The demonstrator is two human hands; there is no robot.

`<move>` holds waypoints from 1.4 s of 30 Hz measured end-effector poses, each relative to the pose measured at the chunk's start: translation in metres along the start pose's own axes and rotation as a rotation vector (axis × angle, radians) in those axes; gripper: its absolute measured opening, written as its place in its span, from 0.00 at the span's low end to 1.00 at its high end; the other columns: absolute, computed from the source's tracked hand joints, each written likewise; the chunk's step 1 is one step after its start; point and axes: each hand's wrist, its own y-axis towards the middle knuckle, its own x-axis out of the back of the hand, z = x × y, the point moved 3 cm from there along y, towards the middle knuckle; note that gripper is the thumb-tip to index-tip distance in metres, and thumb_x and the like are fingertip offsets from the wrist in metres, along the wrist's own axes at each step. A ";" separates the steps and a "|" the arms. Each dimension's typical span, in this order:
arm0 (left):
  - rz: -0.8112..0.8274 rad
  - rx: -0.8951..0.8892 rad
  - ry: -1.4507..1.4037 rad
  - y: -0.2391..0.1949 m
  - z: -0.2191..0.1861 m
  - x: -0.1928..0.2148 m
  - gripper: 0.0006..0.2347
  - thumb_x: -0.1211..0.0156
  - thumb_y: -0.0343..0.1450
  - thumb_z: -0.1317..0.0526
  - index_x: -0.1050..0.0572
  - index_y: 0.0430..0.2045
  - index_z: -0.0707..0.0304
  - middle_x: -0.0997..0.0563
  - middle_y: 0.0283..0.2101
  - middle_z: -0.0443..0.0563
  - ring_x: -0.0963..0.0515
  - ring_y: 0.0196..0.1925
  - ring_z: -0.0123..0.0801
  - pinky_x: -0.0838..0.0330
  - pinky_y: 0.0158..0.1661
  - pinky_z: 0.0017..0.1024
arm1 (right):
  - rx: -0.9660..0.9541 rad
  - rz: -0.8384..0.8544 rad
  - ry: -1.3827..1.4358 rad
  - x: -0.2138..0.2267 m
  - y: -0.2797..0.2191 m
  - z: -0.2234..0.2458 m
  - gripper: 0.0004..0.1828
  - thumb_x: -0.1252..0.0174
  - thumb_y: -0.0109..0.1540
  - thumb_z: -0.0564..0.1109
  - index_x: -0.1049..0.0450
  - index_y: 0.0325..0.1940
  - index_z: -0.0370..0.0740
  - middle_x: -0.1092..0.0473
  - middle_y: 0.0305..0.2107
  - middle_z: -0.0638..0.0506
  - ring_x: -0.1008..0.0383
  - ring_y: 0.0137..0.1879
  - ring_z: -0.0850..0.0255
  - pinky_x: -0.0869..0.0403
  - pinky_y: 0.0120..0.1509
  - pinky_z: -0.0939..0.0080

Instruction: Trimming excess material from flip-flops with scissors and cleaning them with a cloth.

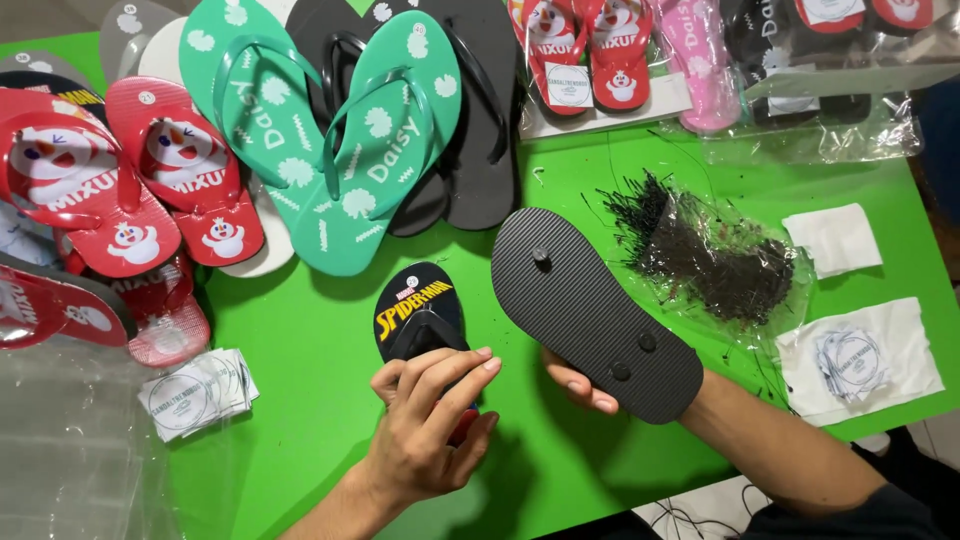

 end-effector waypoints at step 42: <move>-0.431 0.747 -0.974 -0.024 0.071 0.018 0.15 0.46 0.77 0.58 0.29 0.57 0.64 0.21 0.50 0.51 0.21 0.50 0.33 0.26 0.55 0.32 | -0.022 -0.343 -1.076 -0.029 0.016 0.010 0.20 0.39 0.59 0.38 0.30 0.55 0.35 0.25 0.13 0.48 0.28 0.12 0.64 0.27 0.13 0.66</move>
